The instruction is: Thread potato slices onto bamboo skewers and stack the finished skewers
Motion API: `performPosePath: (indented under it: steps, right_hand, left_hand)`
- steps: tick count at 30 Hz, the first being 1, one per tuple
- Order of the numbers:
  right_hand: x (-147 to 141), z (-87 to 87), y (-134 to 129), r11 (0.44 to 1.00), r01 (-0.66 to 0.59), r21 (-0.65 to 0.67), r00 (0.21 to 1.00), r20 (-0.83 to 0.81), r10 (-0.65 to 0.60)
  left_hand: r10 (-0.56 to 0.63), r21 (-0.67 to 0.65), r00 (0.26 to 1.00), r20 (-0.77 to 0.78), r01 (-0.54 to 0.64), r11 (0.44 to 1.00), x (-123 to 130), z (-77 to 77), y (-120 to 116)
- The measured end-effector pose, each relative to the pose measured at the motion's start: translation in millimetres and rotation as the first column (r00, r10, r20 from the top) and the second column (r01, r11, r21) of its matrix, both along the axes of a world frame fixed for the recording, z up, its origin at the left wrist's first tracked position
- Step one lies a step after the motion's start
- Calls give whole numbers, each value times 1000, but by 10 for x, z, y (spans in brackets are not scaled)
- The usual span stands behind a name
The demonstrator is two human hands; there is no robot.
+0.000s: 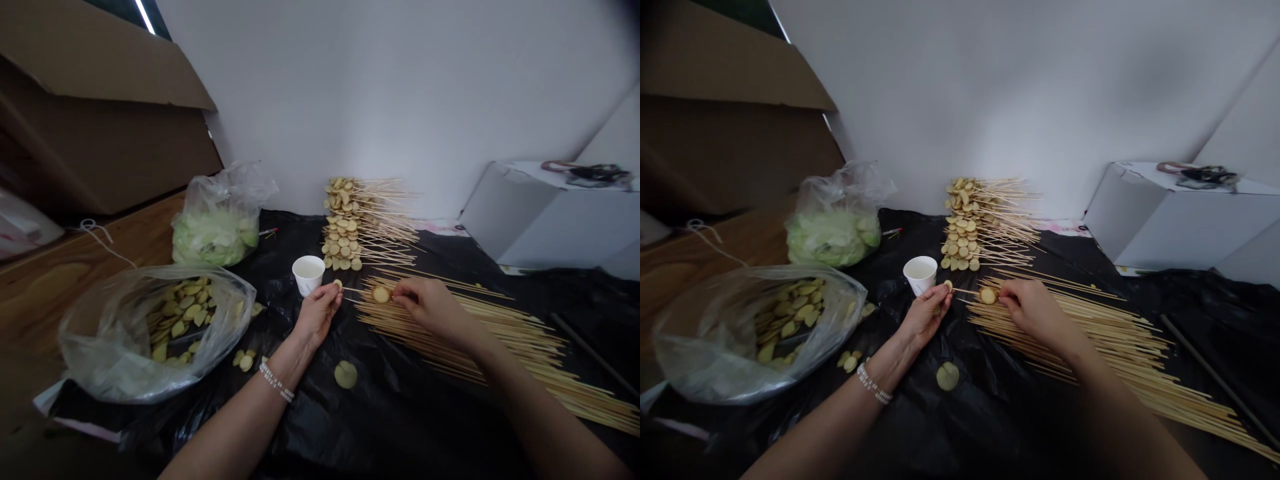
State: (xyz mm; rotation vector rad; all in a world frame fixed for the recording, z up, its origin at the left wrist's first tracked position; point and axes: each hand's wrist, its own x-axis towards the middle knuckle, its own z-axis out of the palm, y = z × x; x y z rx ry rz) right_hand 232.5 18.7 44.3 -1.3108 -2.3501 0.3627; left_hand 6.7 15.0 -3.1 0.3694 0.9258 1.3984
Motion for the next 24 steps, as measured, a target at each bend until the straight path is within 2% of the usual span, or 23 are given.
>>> performPosePath:
  steps: [3,7,17,20,24]
  right_hand:
    - [-20,-13,-36,996,-17,88,995,103,8]
    - [-43,-52,-71,992,-25,126,976,218,-3]
    - [-92,-49,-115,944,-47,327,980,200,-20]
    - [-92,-76,-120,948,-57,314,976,218,-13]
    - [-75,-71,-102,980,-61,187,980,197,23]
  left_hand:
    - [8,-6,1000,-2,-8,1000,-1,-5,7]
    - [13,6,1000,-7,-13,1000,-3,-13,10]
    - [-8,40,999,-35,10,999,-15,-55,15]
    - [-10,35,999,-40,12,999,-21,-57,20]
    - [-18,17,999,-48,19,1000,-24,-36,10]
